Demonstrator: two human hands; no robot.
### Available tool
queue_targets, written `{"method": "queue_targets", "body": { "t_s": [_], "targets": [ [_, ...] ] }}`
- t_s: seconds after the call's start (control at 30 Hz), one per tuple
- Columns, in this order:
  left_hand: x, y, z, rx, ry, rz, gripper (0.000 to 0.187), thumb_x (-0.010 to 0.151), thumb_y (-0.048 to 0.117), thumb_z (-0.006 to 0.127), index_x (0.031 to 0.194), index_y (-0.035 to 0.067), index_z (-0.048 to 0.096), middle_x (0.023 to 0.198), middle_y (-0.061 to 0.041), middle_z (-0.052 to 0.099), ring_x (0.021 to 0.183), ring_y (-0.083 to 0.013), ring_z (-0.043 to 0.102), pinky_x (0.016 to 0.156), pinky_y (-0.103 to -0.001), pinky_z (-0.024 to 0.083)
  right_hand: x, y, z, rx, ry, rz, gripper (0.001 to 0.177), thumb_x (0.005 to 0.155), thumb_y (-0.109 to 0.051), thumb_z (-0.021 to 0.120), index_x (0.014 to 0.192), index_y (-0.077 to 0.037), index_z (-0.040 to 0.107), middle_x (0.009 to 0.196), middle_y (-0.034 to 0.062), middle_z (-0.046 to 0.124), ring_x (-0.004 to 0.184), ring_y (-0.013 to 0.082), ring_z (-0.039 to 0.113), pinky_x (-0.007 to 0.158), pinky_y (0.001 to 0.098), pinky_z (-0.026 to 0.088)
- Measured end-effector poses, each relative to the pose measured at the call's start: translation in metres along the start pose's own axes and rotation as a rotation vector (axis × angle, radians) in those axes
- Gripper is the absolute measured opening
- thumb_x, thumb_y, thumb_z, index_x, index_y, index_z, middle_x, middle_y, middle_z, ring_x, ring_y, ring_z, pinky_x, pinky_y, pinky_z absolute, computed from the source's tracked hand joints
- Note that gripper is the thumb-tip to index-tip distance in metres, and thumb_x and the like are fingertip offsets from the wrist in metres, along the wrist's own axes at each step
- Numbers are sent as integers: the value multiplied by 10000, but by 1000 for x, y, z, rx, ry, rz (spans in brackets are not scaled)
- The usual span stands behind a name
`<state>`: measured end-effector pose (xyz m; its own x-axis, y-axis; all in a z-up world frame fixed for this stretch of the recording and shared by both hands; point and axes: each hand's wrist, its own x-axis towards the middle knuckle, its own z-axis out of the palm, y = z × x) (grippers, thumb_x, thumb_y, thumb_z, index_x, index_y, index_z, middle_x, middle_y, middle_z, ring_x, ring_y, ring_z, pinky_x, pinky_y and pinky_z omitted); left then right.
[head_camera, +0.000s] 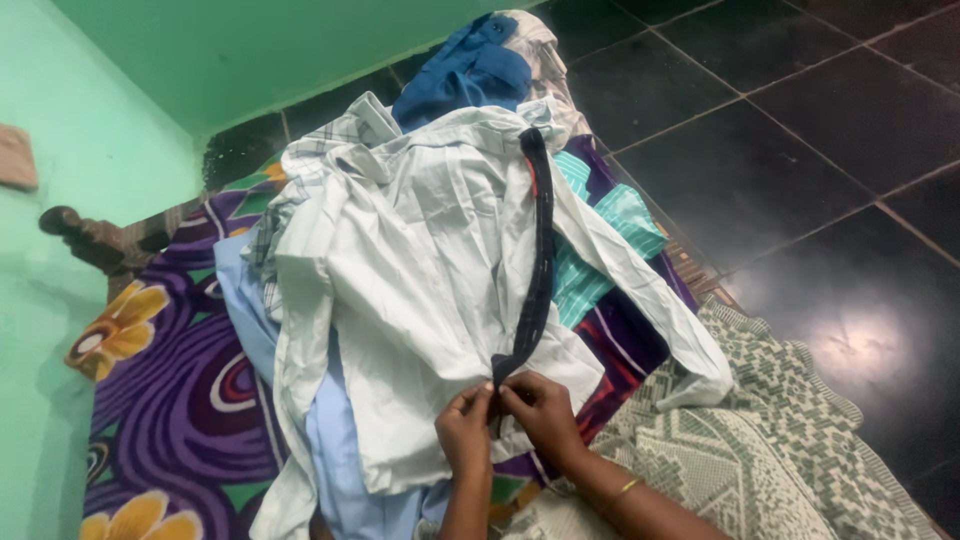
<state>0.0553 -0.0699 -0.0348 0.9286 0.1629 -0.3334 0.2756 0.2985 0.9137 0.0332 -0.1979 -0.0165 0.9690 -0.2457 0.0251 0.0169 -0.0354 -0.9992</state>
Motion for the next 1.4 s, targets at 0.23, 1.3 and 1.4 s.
{"method": "queue_targets", "body": {
  "t_s": [0.23, 1.3, 1.4],
  "targets": [
    [-31, 16, -11, 64, -50, 56, 242, 886, 128, 770, 1005, -82, 783, 865, -90, 765, 745, -151, 703, 709, -271, 585, -16, -2, -12, 130, -114, -1, 85, 895, -32, 734, 929, 45, 719, 793, 91, 735, 725, 139, 699, 675, 279, 580],
    [-75, 52, 3, 535, -28, 373, 253, 868, 228, 784, 994, 10, 805, 835, -89, 809, 715, -131, 724, 683, -296, 557, -43, -48, -15, -188, -14, -244, 186, 850, -56, 765, 1025, -45, 702, 998, 38, 645, 880, 132, 689, 697, 269, 563],
    [-67, 48, 3, 464, -29, 269, 244, 883, 225, 777, 990, 8, 808, 796, -92, 803, 699, -137, 696, 678, -295, 542, -35, -44, -14, -138, -35, -212, 178, 848, -46, 772, 1016, -50, 712, 997, 32, 639, 904, 127, 685, 729, 266, 582]
  ]
}}
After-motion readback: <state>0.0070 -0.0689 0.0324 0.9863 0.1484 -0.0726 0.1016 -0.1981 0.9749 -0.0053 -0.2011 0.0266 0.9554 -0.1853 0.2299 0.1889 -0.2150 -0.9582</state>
